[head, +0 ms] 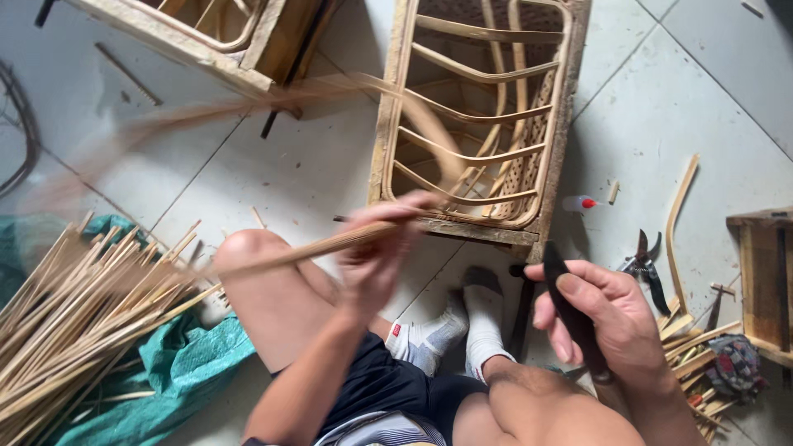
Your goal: The person sits on the floor assembling a bamboo basket in a wooden frame jig. They squeeze glue from a bottle onto the rim, press a curved bamboo strip into place, trim a strip with a knife, tap the rim with a hammer, and use red-handled pliers to secure the strips to the frame.
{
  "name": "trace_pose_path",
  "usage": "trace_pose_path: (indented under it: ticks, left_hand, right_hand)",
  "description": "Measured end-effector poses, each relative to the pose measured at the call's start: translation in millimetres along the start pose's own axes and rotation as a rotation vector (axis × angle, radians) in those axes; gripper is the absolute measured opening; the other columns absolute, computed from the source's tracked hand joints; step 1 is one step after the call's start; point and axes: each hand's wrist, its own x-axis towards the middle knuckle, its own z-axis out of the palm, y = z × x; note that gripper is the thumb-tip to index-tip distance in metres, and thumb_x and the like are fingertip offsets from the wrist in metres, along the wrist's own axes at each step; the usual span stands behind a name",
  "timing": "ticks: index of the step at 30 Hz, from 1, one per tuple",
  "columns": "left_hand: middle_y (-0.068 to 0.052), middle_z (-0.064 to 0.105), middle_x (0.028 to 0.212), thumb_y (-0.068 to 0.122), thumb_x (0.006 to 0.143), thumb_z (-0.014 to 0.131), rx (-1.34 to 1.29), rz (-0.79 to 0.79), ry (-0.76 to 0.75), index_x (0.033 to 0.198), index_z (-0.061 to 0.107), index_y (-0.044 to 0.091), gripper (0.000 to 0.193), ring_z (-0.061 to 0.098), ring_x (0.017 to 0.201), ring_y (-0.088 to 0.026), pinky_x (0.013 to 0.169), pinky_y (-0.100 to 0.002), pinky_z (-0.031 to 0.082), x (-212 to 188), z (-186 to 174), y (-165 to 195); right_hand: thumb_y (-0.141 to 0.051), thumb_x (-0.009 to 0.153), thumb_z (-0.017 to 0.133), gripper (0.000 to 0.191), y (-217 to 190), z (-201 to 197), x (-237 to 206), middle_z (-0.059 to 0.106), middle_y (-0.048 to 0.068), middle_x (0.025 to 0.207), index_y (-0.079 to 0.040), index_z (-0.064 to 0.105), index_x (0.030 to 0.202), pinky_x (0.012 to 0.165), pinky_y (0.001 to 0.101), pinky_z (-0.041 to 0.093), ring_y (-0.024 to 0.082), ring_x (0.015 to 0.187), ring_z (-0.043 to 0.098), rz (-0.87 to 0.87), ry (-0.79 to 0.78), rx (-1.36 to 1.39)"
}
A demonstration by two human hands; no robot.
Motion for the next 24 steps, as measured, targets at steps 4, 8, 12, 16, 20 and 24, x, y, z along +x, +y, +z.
trace_pose_path:
  ticks: [4, 8, 12, 16, 20, 24]
  left_hand:
    - [-0.015, 0.071, 0.130, -0.006, 0.100, 0.069, -0.296, -0.296, 0.063, 0.119, 0.069, 0.003, 0.021, 0.068, 0.127, -0.026, 0.112, -0.039, 0.053, -50, 42, -67]
    - [-0.008, 0.068, 0.128, -0.002, 0.096, 0.072, -0.241, -0.552, 0.051, 0.120, 0.072, 0.000, 0.025, 0.066, 0.117, -0.019, 0.102, -0.034, 0.056, -91, 56, -108]
    - [0.002, 0.063, 0.117, 0.011, 0.091, 0.074, -0.105, -0.867, 0.022, 0.139, 0.062, 0.011, 0.049, 0.062, 0.111, -0.008, 0.098, -0.025, 0.051, -88, 56, -82]
    - [-0.008, 0.077, 0.098, 0.023, 0.096, 0.077, 0.473, -0.866, -0.554, 0.116, 0.080, 0.008, 0.025, 0.074, 0.086, -0.022, 0.078, -0.032, 0.058, -93, 33, 6]
    - [-0.024, 0.073, 0.111, 0.026, 0.083, 0.074, 1.329, 0.180, -0.465, 0.125, 0.058, -0.003, 0.054, 0.071, 0.096, -0.038, 0.085, -0.047, 0.053, -66, -27, 19]
    - [-0.008, 0.072, 0.091, 0.025, 0.101, 0.069, 1.262, -0.207, -0.874, 0.113, 0.063, 0.006, 0.023, 0.069, 0.078, -0.023, 0.073, -0.037, 0.055, -53, -51, -14]
  right_hand:
    - [-0.022, 0.101, 0.049, 0.055, -2, -8, 7, 0.071, 0.015, 0.079, -0.002, 0.049, 0.152, 0.035, 0.0230, 0.043, 0.012, 0.042, 0.056, 0.061, 0.053, -0.057]
    - [-0.028, 0.103, 0.046, 0.055, 11, -24, 30, 0.073, 0.013, 0.090, -0.003, 0.045, 0.152, 0.037, 0.0206, 0.041, 0.008, 0.044, 0.052, 0.063, -0.019, 0.070]
    - [-0.025, 0.109, 0.049, 0.043, 35, -50, 47, 0.070, 0.011, 0.091, 0.007, 0.055, 0.138, 0.036, 0.0203, 0.038, 0.006, 0.046, 0.050, 0.029, 0.031, 0.187]
    - [-0.026, 0.109, 0.049, 0.038, 42, -78, 54, 0.070, 0.009, 0.088, 0.006, 0.058, 0.129, 0.035, 0.0207, 0.038, 0.006, 0.045, 0.050, 0.027, 0.094, 0.164]
    - [-0.026, 0.112, 0.050, 0.039, 34, -84, 49, 0.070, 0.008, 0.089, 0.006, 0.057, 0.132, 0.036, 0.0203, 0.040, 0.006, 0.047, 0.052, -0.007, 0.078, 0.202]
    - [-0.021, 0.106, 0.052, 0.049, 35, -56, 38, 0.072, 0.013, 0.092, 0.005, 0.046, 0.147, 0.038, 0.0208, 0.044, 0.009, 0.048, 0.056, -0.041, 0.068, 0.131]
